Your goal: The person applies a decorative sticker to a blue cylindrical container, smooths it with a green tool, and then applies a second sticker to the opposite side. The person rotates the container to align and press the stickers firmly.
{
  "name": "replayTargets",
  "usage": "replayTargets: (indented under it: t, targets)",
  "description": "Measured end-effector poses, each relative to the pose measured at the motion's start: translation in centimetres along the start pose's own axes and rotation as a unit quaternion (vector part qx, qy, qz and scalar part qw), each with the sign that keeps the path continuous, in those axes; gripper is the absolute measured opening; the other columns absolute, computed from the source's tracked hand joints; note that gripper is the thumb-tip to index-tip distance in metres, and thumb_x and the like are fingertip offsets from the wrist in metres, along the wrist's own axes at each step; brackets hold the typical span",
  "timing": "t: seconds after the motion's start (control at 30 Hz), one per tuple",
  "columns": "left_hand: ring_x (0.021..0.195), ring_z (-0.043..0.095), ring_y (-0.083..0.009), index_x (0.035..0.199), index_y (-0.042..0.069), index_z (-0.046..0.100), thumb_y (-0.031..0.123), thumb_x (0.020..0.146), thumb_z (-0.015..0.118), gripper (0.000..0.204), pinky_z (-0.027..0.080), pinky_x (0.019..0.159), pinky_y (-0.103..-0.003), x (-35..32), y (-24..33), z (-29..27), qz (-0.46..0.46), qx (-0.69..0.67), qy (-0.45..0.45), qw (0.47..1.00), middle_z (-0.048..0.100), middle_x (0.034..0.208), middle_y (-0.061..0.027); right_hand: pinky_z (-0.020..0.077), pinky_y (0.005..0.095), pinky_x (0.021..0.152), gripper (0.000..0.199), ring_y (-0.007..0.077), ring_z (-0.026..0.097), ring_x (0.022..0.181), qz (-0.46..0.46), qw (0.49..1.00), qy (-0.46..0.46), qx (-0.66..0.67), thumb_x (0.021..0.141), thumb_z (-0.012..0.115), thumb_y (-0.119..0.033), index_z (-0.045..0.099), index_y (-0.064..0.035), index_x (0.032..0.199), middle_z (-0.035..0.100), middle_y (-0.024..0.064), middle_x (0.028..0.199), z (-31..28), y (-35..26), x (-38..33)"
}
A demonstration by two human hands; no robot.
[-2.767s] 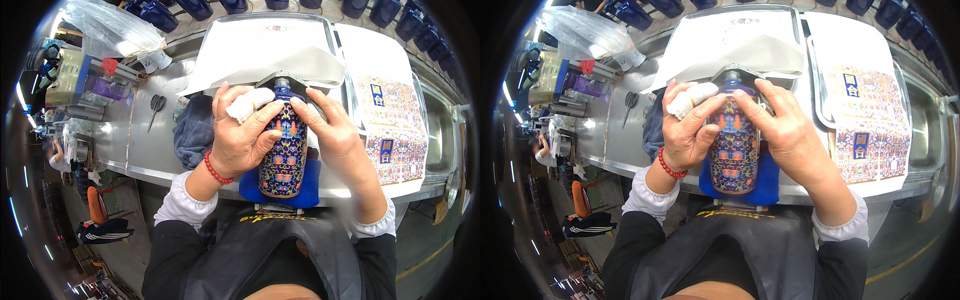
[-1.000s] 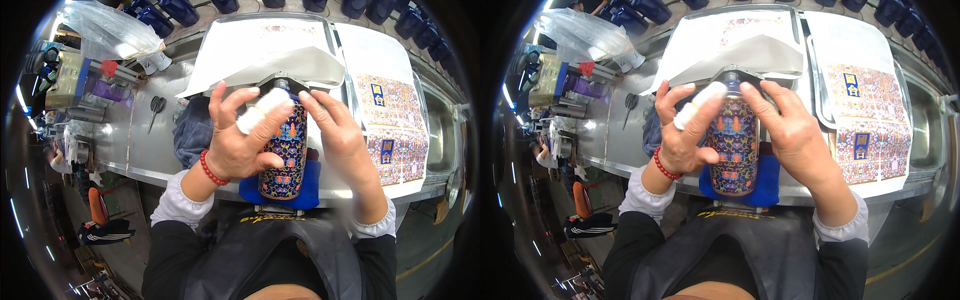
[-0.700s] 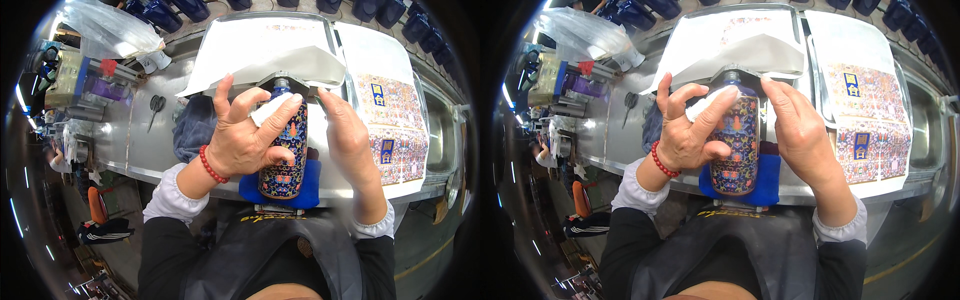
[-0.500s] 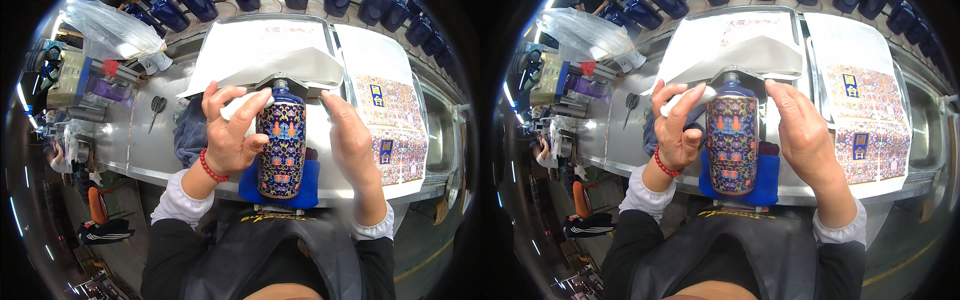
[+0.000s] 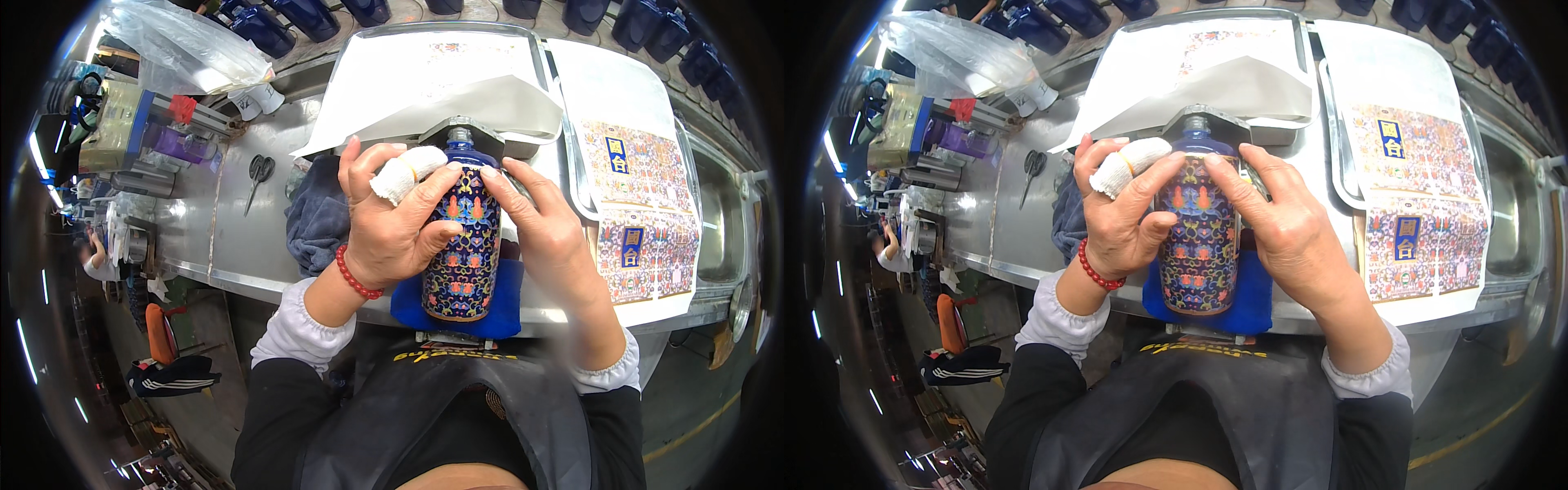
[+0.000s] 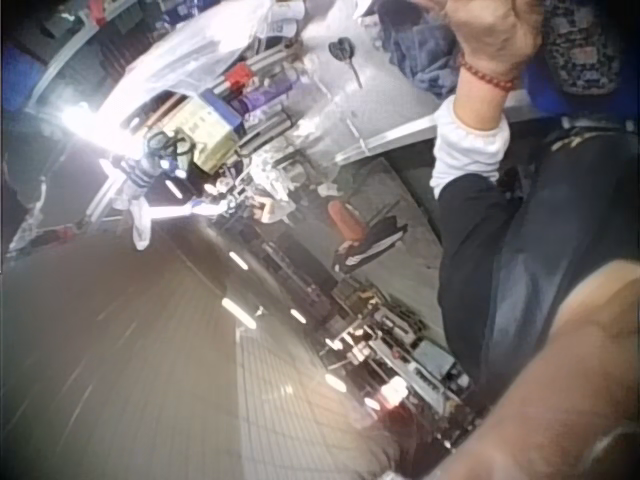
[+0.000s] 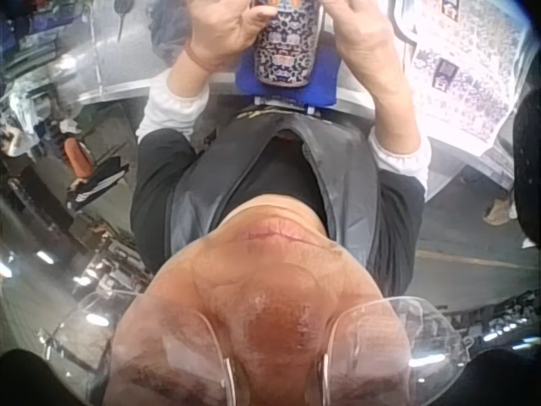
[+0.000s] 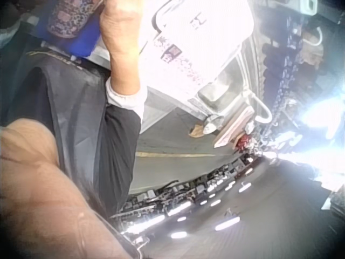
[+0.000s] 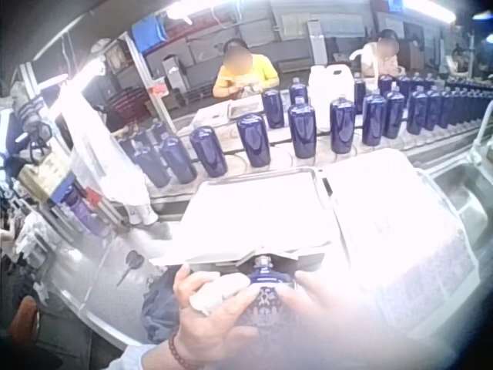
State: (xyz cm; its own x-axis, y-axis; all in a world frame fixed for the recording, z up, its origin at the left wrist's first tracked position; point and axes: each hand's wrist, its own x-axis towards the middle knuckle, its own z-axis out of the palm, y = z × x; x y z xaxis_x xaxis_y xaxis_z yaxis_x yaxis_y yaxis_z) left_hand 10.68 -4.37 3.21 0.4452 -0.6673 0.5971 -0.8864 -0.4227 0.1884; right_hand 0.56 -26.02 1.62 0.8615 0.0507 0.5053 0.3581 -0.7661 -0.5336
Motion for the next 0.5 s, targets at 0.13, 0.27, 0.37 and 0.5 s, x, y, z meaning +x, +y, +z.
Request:
replayTargets:
  t: [0.13,0.27,0.37,0.5]
  targets:
    - [0.122,0.048,-0.0289,0.124,0.011,0.075,0.062,0.1,0.05,0.061,0.014,0.12,-0.056,0.0,0.1,0.2,0.004,-0.001,0.003,1.0,0.07,0.119,-0.0063,0.0547,0.0444,0.096,0.08,0.0426,0.063,0.115,0.009,1.0,-0.005,0.012,0.067,0.065,0.014,0.061,-0.014,0.142,0.061,0.0266,0.131,0.1,-0.1,-0.1]
    - [0.121,0.049,-0.0294,0.13,0.011,0.072,0.063,0.1,0.05,0.065,0.014,0.12,-0.057,0.1,0.2,0.3,-0.002,-0.01,0.006,1.0,0.07,0.119,-0.0053,0.0555,0.0443,0.095,0.075,0.0427,0.065,0.112,-0.008,1.0,0.003,-0.009,0.071,0.065,0.014,0.061,-0.0109,0.141,0.062,0.0263,0.129,0.1,0.2,-0.2]
    - [0.122,0.049,-0.0295,0.135,0.01,0.068,0.065,0.099,0.048,0.069,0.013,0.12,-0.057,0.1,0.5,0.1,0.011,-0.013,0.004,1.0,0.07,0.122,-0.0043,0.0566,0.0437,0.092,0.069,0.0415,0.067,0.109,0.017,0.999,0.039,-0.02,0.075,0.063,0.016,0.061,-0.0069,0.14,0.063,0.0267,0.127,0.1,0.6,-0.1]
    - [0.124,0.049,-0.0283,0.138,0.01,0.067,0.068,0.1,0.043,0.074,0.012,0.121,-0.057,0.2,1.0,-0.1,0.029,0.01,-0.056,0.998,0.067,0.132,-0.0019,0.0576,0.0373,0.089,0.056,0.0329,0.072,0.103,0.032,0.994,0.089,0.057,0.089,0.053,0.017,0.057,-0.0009,0.142,0.07,0.0225,0.117,-0.1,1.0,0.0]
